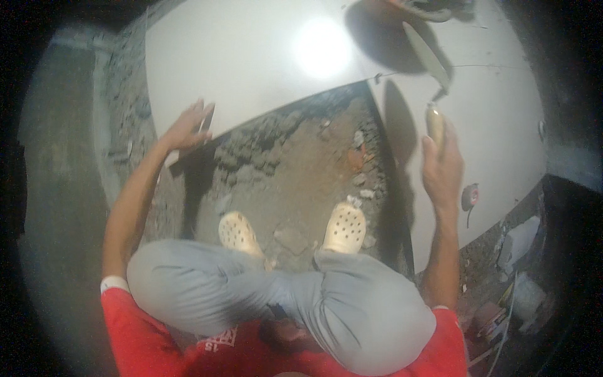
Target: The person spreads cement on the floor using a trowel, places a large white tile, and secures it with spacers. They then use a rubber mallet to tap the tile into place, ensuring it is level and properly set.
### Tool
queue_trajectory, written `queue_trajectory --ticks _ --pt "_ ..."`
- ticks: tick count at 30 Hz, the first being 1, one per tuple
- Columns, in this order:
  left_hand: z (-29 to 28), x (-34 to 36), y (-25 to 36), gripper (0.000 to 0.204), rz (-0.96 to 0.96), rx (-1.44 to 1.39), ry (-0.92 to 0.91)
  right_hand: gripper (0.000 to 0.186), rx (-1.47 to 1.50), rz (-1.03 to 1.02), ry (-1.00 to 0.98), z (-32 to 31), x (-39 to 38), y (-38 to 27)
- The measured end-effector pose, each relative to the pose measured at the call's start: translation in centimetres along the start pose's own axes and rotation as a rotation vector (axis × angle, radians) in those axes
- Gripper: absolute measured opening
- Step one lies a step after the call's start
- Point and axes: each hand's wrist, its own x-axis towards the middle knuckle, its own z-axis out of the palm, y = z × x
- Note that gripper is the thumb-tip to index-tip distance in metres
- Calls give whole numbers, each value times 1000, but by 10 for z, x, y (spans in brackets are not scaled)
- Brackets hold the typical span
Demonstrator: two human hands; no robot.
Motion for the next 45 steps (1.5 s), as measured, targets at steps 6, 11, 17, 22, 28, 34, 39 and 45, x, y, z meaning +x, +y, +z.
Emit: queue_trajectory --ticks 6,11,17,22,28,34,39,45 --pt "2 -3 2 75 15 -35 75 49 806 431 -406 7 -51 -21" --pt "2 -35 6 58 -46 -203 201 41 156 56 -666 45 -38 -39" --pt "24 -108 17 42 -231 -270 482 31 -171 -270 -802 65 34 -44" --pt "48 -151 20 35 -382 -491 713 35 -240 -304 -1015 86 73 -58" --pt "61 -180 2 30 -516 -534 862 38 -69 -283 -1043 125 80 -80" --pt "66 -186 -9 31 -556 -567 884 41 6 -409 -981 148 89 -93" --pt "62 -174 -2 31 -550 -587 865 46 -163 -350 -1102 152 89 -106" --pt "62 -173 1 33 -522 -591 877 38 -82 -473 -940 135 62 -103"
